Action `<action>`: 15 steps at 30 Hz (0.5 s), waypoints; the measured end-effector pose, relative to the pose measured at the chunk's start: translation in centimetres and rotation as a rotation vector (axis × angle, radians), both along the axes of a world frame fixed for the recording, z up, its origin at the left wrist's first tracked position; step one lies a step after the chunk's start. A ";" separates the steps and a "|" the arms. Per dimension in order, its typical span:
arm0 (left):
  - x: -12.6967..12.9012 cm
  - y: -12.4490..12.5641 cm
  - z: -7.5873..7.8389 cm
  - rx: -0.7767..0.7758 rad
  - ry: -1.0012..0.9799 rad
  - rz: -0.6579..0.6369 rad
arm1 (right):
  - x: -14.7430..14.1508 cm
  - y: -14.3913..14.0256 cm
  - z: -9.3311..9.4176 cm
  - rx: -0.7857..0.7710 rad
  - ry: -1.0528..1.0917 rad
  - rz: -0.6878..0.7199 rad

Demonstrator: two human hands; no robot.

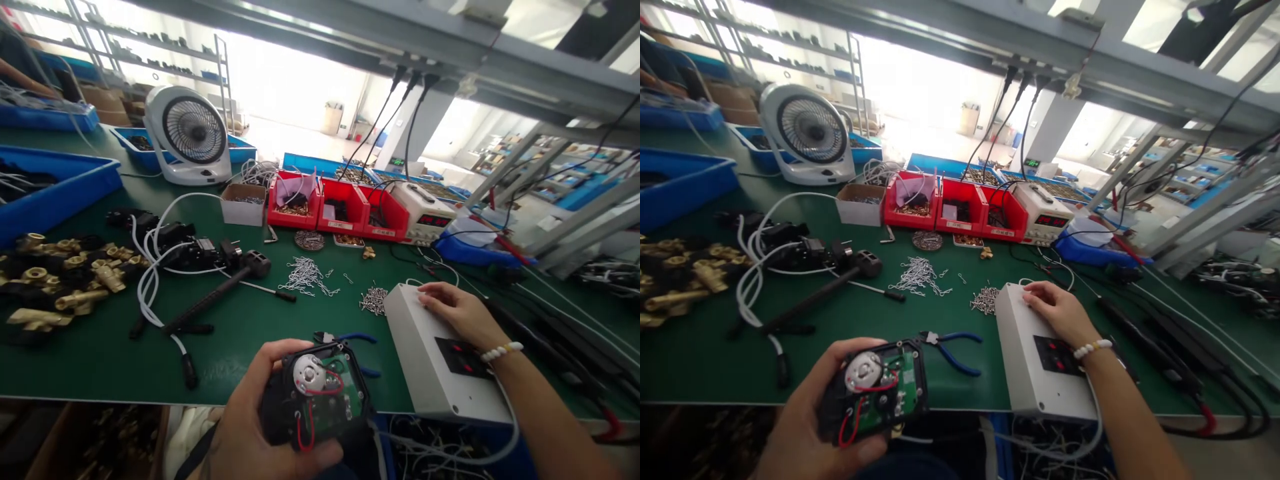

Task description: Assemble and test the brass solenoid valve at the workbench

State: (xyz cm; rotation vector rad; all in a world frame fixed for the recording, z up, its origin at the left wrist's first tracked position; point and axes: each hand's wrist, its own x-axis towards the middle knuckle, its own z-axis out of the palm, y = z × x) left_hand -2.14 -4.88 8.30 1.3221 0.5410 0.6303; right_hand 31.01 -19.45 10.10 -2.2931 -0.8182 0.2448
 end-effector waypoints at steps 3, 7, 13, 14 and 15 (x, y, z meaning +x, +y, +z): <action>0.0 -0.5 -0.1 -0.006 -0.036 0.008 | -0.5 0.2 0.3 0.009 -0.024 -0.015; 0.1 -0.8 -0.5 -0.032 -0.067 0.013 | -0.9 0.3 0.5 -0.004 -0.035 -0.027; -0.2 -0.5 -0.8 0.021 -0.024 0.017 | -1.0 0.2 0.7 -0.017 -0.043 -0.030; -0.3 -0.5 -0.8 0.031 -0.021 0.018 | -1.0 0.3 0.7 -0.017 -0.045 -0.028; -0.3 -0.5 -0.8 0.041 -0.021 0.020 | -1.0 0.3 0.8 -0.017 -0.048 -0.026</action>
